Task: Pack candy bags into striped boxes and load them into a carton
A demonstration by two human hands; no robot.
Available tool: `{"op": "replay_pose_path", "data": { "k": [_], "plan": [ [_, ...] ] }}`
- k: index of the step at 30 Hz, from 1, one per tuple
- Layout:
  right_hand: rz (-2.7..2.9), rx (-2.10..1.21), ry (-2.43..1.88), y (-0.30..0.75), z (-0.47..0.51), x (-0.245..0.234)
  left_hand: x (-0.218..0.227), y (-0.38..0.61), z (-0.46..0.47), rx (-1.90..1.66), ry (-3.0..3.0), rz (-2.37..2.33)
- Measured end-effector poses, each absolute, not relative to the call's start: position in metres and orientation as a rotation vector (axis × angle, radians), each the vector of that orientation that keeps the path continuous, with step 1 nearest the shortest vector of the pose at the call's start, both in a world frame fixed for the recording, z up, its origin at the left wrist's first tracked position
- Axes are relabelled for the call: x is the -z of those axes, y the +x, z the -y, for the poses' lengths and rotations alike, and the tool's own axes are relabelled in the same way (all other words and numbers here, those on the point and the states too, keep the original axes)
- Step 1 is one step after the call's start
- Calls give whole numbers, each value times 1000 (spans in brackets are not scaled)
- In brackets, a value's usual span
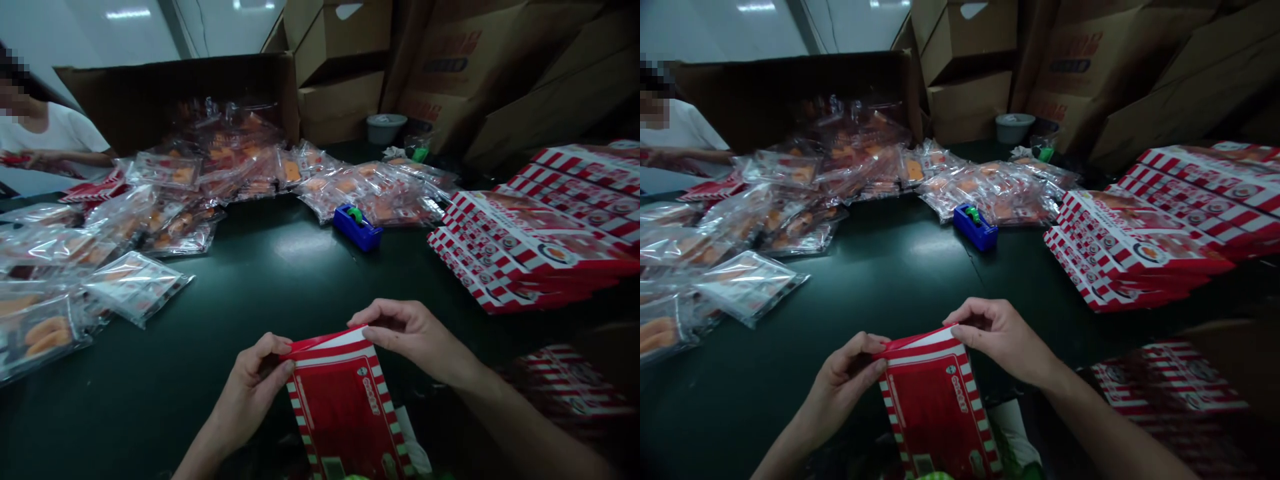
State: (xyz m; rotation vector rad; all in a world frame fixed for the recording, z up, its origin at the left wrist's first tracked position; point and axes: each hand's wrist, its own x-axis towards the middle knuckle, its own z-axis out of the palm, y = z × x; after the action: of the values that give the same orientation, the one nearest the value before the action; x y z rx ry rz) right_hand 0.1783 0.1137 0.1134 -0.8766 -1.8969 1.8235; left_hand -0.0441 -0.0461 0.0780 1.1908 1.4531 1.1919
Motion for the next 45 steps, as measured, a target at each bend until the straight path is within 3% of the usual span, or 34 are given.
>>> {"op": "replay_pose_path", "data": {
  "k": [7, 14, 23, 28, 32, 39, 45],
  "plan": [
    [2218, -1707, -885, 170, -122, -136, -75, -43, 46, -1188, 1212, -1450],
    [2014, -1334, -798, 192, -85, -105, -76, -38, 40, -1174, 1126, -1498],
    [1707, -1414, -899, 185, -87, -51, -70, -18, 14, -1239, 1617, -1547],
    [1508, -1583, -993, 163, -84, -31, -56, -27, -2, -1080, 1296, -1549],
    [1599, -1634, -1002, 171, -132, -38, -33, -34, -14, -1135, 1077, -1566],
    [1510, -1088, -1325, 162, -276, -55, -25, -36, -11, -1108, 830, -1420],
    [1633, -1223, -1426, 143, -313, -67, -27, -35, -14, -1155, 927, -1488]
  ]
}}
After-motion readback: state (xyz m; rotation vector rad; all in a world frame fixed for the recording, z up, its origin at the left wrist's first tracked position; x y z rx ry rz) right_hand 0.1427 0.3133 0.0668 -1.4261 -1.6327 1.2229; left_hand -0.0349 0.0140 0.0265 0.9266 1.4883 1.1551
